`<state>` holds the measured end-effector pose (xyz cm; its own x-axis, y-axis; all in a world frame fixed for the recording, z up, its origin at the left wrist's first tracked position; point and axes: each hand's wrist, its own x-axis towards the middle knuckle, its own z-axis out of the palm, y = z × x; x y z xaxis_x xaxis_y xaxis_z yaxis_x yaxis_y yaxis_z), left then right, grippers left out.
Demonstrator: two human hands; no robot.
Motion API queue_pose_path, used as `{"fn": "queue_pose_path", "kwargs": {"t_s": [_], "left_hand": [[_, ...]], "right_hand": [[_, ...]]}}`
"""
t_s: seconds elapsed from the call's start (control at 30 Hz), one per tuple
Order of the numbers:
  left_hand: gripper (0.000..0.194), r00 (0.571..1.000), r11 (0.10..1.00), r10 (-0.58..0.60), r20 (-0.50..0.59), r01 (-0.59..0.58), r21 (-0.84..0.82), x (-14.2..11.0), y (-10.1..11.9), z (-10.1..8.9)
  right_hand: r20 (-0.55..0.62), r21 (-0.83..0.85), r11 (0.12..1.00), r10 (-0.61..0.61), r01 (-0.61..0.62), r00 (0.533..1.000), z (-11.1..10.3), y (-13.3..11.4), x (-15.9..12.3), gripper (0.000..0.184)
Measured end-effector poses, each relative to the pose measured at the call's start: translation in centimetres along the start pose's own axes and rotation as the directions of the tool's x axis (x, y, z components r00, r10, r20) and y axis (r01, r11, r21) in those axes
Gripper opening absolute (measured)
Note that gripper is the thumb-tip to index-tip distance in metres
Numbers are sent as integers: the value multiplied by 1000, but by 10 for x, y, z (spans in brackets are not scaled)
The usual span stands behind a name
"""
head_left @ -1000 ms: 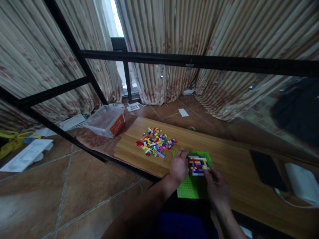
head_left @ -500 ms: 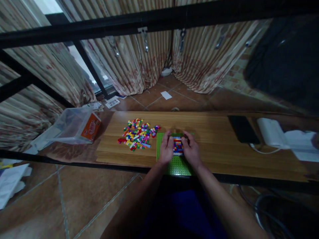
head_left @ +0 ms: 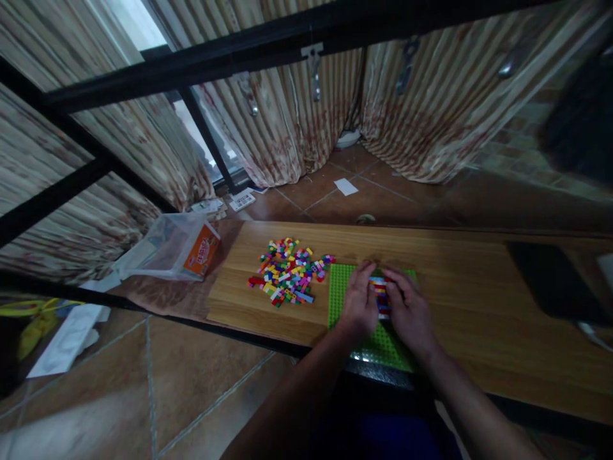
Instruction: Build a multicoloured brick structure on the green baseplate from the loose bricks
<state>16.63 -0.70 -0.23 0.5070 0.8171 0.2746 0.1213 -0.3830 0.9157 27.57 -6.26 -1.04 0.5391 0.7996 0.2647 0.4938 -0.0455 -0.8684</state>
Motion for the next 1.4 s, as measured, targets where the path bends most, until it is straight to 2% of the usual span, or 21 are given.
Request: {"fn": "queue_pose_path", "kwargs": {"t_s": [0.47,0.63,0.73,0.83,0.9,0.97,1.03,1.17,1.27,1.4], "left_hand": [[41,997,998,-34,-73,30,-60,-2,4,5],[43,989,993,-94,-113,85,-82,-3,7,6],[44,979,993,-99,-177,86,-79,-9,20,-5],[41,967,999,-43,-253,35,-34,-19,32,-30],[38,944,1000,-15,-328,23,21,-25,32,-53],[33,915,996,-31,-402,65,69,-32,24,-80],[28,865,983,-66,-497,144,119,-37,11,-111],[35,833,903,-79,-548,292,314,-44,-15,-173],[32,850,792,-128,-511,398,464,-45,-27,-208],[34,925,688,-172,-339,359,631,-44,-36,-228]], "right_hand": [[84,-143,989,-21,33,996,-5,14,2,45],[181,-303,949,-26,81,983,-14,19,12,47],[232,-432,883,-85,181,969,-15,11,24,54],[267,-516,799,-191,308,944,-5,-5,36,64],[298,-557,753,-213,350,931,6,-15,39,69],[349,-609,708,-164,356,923,17,-23,37,73],[394,-674,654,-77,344,916,25,-27,34,76],[437,-741,571,10,354,900,26,-29,31,78],[448,-744,552,-5,376,894,22,-30,33,77],[452,-744,545,-15,386,892,21,-32,33,73]]}}
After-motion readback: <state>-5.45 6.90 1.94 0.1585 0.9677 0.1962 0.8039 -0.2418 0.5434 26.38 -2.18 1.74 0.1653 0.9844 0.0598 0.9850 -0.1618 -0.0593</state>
